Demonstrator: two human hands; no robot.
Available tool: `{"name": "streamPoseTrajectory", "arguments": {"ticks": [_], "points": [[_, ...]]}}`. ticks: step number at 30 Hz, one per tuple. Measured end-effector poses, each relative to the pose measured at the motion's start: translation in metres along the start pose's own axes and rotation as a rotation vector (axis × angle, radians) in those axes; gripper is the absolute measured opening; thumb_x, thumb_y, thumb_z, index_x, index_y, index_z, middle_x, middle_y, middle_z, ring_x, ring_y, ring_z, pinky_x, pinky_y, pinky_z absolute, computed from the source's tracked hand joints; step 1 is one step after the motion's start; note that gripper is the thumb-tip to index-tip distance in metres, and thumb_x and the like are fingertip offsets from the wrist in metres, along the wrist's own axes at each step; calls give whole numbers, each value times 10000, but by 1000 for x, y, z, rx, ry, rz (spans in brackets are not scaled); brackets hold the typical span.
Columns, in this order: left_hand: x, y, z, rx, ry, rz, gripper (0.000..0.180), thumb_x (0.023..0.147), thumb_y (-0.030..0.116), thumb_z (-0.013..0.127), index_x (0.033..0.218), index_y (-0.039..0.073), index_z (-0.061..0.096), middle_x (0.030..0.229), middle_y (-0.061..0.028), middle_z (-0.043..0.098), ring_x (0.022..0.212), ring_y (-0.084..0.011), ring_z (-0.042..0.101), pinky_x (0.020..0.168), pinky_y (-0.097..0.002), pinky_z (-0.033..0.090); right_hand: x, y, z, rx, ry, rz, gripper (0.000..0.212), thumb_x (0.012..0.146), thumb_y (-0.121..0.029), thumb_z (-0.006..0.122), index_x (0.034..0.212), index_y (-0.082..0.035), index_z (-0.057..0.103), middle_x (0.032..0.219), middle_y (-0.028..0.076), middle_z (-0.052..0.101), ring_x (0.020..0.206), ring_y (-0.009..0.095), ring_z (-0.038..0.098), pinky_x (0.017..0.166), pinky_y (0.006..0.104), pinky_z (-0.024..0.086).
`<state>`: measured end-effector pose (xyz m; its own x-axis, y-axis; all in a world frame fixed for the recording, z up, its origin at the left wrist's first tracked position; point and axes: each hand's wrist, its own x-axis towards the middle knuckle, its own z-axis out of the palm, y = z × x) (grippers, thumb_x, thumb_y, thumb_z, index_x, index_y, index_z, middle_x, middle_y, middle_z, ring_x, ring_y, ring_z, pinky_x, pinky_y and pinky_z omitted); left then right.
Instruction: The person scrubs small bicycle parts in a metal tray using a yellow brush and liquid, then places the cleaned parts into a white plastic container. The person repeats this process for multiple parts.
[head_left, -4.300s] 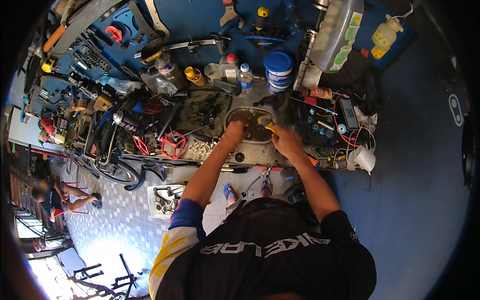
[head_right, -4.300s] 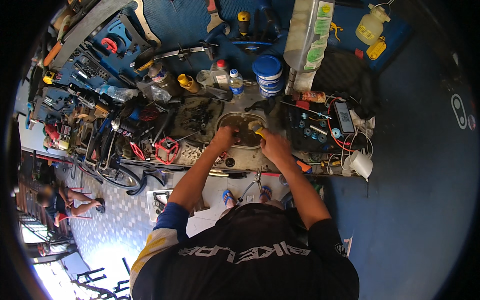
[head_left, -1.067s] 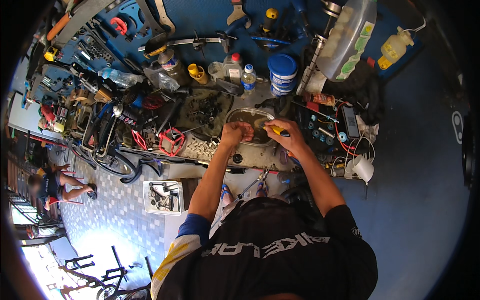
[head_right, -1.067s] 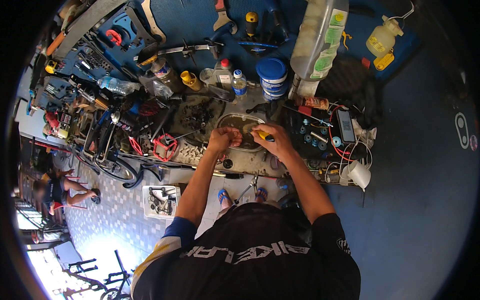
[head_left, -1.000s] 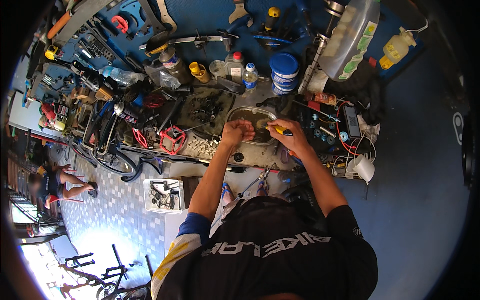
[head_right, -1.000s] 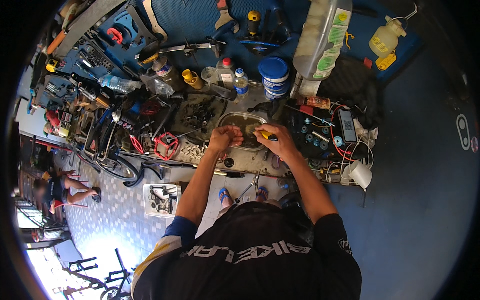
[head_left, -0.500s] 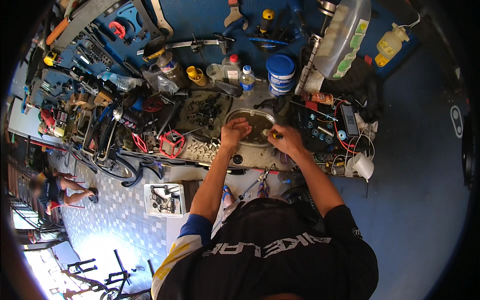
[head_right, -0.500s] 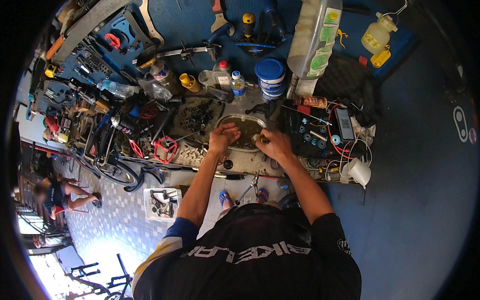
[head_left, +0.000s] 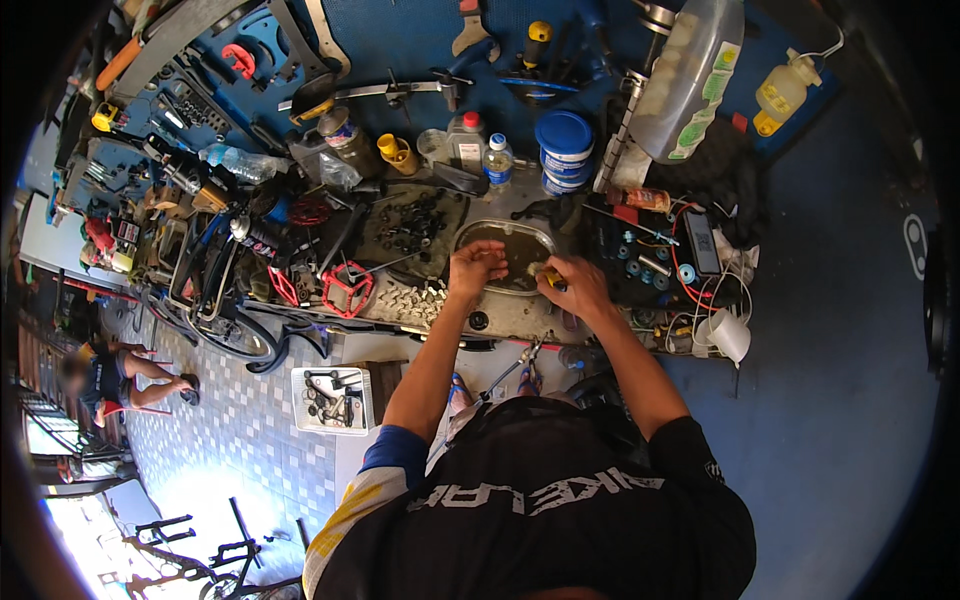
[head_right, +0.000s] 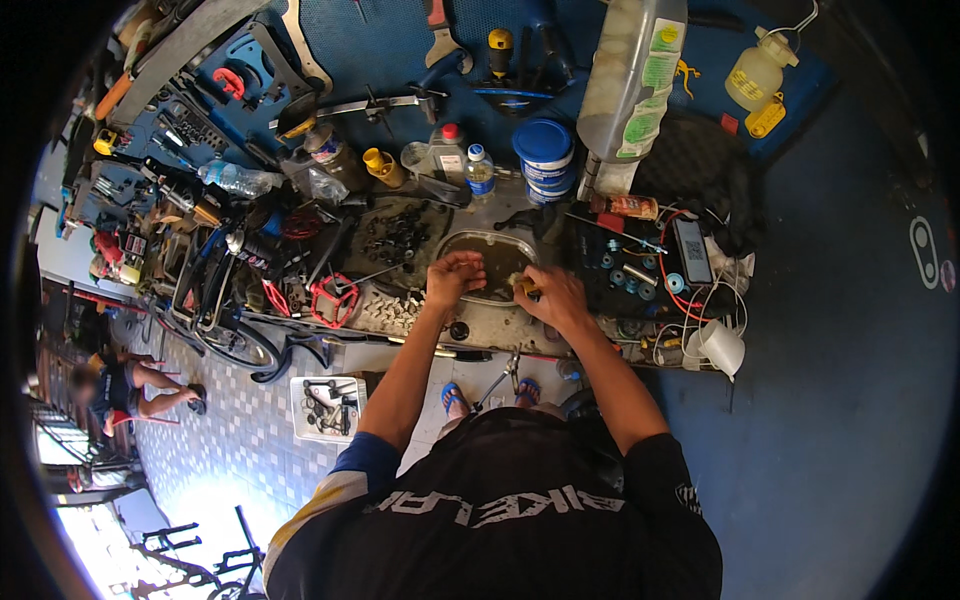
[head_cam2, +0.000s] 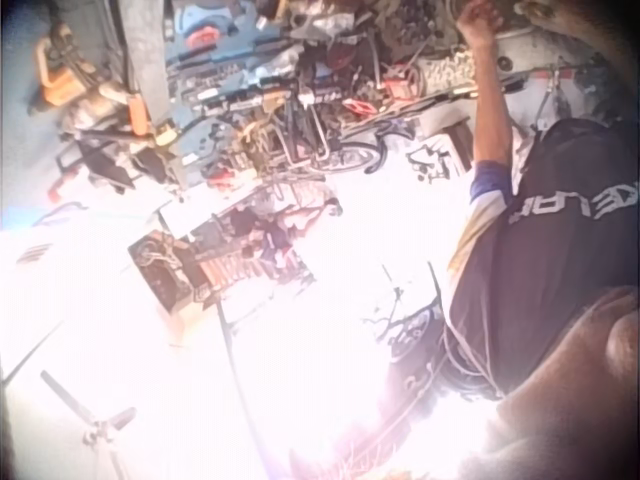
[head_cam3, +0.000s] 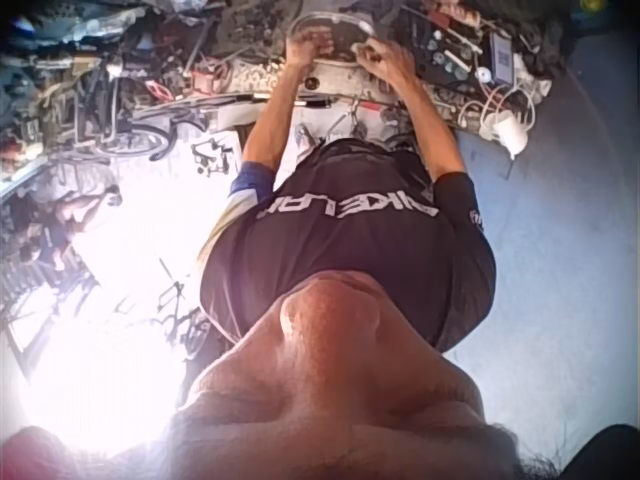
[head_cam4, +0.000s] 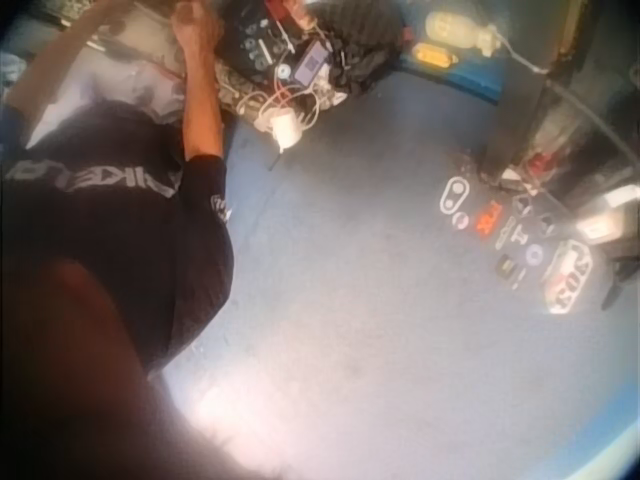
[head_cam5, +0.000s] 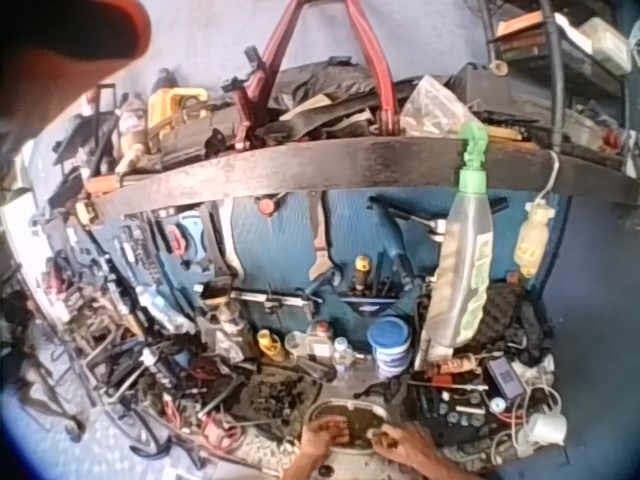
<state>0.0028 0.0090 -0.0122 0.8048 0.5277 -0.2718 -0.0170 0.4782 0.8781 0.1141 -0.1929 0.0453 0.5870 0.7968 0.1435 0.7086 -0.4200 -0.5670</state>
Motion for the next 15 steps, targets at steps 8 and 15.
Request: {"name": "streamPoseTrajectory", "arguments": {"ticks": [8, 15], "points": [[-4, -4, 0, 223, 44, 43, 262, 982, -9, 593, 1230, -47, 668, 1049, -92, 690, 850, -163, 695, 694, -289, 628, 10, 6, 3, 75, -5, 239, 256, 847, -347, 744, 954, -118, 706, 913, 94, 741, 862, 320, 716, 764, 423, 556], [-12, 5, 10, 486, 21, 198, 401, 970, -61, 491, 1367, -7, 502, 1059, -139, 699, 833, -168, 711, 642, -302, 611, 22, -53, 0, 614, 59, 77, 238, 950, -278, 696, 1004, -46, 688, 927, 104, 746, 830, 175, 714, 727, 316, 525]]}}
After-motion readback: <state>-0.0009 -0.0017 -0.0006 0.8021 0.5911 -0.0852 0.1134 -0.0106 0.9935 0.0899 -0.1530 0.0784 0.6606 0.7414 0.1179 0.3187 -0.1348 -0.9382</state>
